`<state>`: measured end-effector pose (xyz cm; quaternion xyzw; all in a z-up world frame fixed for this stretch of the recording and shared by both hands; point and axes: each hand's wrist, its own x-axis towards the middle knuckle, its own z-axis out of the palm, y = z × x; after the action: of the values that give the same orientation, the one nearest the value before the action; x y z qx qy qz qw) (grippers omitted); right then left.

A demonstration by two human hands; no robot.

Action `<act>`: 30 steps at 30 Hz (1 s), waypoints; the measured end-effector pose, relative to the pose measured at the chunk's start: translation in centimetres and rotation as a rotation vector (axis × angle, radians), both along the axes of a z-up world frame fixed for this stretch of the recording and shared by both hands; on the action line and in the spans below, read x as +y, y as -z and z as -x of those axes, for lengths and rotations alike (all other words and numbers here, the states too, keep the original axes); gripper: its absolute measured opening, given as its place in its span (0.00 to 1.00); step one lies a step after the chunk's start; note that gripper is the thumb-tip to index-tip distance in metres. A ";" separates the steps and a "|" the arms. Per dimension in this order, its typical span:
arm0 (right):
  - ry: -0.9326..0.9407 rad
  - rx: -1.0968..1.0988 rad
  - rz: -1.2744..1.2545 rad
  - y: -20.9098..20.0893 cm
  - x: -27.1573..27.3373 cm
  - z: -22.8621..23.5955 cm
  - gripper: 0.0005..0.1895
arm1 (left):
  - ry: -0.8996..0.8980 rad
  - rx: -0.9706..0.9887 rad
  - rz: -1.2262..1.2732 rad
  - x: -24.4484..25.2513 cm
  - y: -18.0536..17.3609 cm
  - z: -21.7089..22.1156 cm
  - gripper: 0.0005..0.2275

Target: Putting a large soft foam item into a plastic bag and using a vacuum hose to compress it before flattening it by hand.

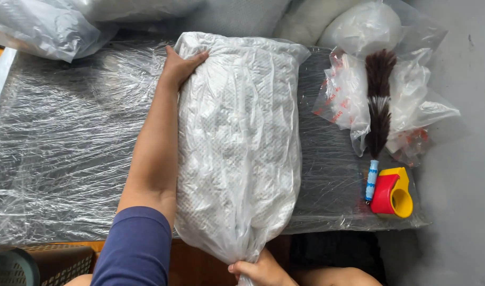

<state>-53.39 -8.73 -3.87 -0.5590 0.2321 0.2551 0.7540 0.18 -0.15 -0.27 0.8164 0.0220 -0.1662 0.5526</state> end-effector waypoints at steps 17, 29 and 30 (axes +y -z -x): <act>0.069 -0.317 0.202 10.5 1.2 5.3 0.46 | 0.662 -1.004 -0.857 -29.1 -2.3 9.3 0.43; 0.030 -0.213 0.051 -6.8 0.9 -2.3 0.38 | 0.709 -0.858 -0.943 -26.6 2.2 6.2 0.33; 0.007 -0.062 0.051 -6.4 1.0 -2.1 0.22 | 0.648 -0.929 -0.817 -25.4 0.5 6.9 0.37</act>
<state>-51.27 -7.75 2.52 -0.5847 0.2170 0.2293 0.7473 -6.72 -25.57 -0.75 0.9108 -0.4005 0.0651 0.0760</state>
